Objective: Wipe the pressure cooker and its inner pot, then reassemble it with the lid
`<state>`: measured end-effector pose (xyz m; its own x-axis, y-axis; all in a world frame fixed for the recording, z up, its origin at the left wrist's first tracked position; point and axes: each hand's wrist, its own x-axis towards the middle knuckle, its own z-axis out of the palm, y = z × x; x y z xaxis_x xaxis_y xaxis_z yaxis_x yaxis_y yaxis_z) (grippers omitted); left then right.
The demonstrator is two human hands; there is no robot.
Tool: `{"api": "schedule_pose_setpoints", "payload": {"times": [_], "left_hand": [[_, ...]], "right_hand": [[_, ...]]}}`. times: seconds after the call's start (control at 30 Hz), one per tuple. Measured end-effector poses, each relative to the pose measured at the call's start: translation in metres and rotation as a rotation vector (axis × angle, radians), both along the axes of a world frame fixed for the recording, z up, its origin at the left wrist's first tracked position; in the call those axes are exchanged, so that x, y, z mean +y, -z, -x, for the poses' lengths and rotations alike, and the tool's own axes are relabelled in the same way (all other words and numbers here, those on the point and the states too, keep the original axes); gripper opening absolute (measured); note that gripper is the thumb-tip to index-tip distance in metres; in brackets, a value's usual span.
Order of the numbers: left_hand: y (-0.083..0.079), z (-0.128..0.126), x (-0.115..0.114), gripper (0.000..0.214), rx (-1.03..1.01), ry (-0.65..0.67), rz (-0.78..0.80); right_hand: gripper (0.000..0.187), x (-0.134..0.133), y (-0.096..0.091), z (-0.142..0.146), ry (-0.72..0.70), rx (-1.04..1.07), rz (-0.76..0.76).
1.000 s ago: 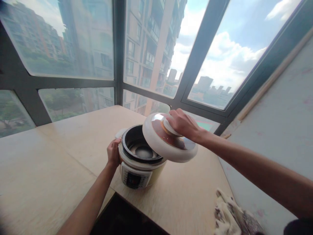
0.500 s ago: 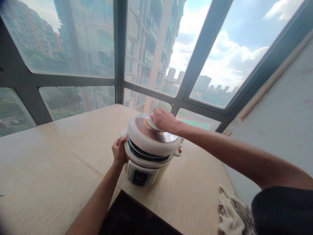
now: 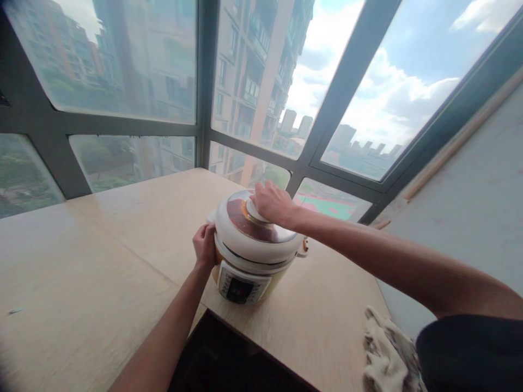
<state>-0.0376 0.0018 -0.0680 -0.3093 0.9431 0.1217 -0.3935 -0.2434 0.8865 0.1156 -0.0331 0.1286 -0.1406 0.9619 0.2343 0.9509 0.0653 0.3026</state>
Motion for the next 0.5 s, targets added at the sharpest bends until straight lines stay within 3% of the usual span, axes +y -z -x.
{"api": "schedule_pose_setpoints", "payload": {"times": [0.5], "left_hand": [[0.003,0.001,0.001,0.031,0.056,-0.006,-0.019]], "right_hand": [[0.037,0.005,0.023,-0.004,0.041,0.030,0.050]]}}
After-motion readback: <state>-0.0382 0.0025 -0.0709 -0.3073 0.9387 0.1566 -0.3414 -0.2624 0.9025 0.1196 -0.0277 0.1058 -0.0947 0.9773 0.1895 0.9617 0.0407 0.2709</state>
